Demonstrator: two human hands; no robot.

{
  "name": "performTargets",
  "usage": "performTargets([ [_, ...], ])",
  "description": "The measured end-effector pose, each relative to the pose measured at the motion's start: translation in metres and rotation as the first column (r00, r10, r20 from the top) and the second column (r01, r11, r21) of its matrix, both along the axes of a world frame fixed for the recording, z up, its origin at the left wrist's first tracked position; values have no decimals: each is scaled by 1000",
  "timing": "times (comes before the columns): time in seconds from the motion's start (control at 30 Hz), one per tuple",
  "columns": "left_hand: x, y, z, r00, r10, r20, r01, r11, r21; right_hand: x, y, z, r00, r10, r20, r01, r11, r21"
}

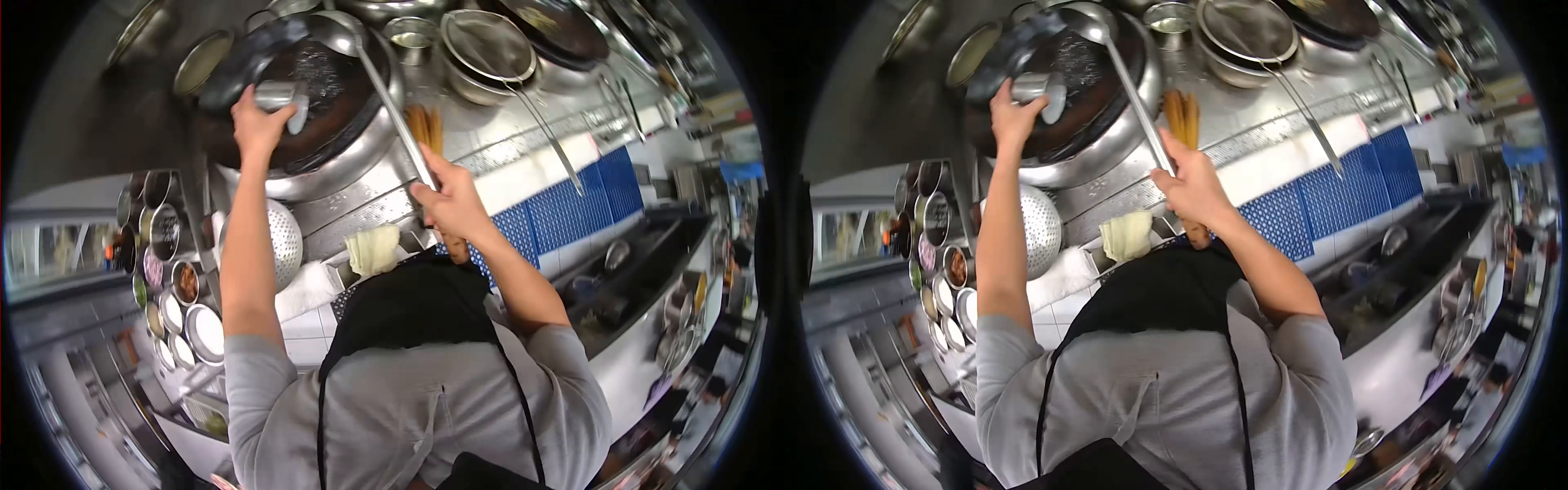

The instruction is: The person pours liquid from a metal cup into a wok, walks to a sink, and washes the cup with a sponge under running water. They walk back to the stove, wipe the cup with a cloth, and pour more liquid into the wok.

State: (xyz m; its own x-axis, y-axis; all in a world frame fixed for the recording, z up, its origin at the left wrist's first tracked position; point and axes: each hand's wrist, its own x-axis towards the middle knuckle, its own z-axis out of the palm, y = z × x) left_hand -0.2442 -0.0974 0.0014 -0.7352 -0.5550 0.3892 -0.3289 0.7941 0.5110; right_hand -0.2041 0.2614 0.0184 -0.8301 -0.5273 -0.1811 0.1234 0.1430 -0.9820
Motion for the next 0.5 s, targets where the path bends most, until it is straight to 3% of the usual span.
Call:
performTargets([
  [0.07, -4, 11, 15, 996, -14, 86, 12, 1000, 27, 0, -2, 2, 1000, -16, 25, 15, 1000, 13],
  [0.13, -13, 9, 12, 992, -19, 124, 28, 997, -71, -1, 4, 9, 999, 0, 43, -1, 1000, 21],
  [0.17, -15, 6, 7, 996, -17, 82, 27, 993, -117, -2, 4, 10, 999, 7, 51, -9, 1000, 23],
  [0.3, -36, -15, -12, 997, 15, -72, -15, 1000, -7, -13, 8, 12, 998, -14, 62, 14, 1000, -5],
  [0.4, -51, -30, -35, 998, -24, -56, 22, 999, -49, -29, 9, 9, 999, -33, -11, 33, 999, -25],
  [0.43, -56, -34, -37, 1000, -10, 17, 9, 998, 58, -37, 10, 9, 999, -41, -22, 41, 999, -18],
  [0.5, -57, -41, -47, 988, 15, 152, -7, 999, -49, -57, 13, 16, 998, -56, -30, 56, 998, 0],
])
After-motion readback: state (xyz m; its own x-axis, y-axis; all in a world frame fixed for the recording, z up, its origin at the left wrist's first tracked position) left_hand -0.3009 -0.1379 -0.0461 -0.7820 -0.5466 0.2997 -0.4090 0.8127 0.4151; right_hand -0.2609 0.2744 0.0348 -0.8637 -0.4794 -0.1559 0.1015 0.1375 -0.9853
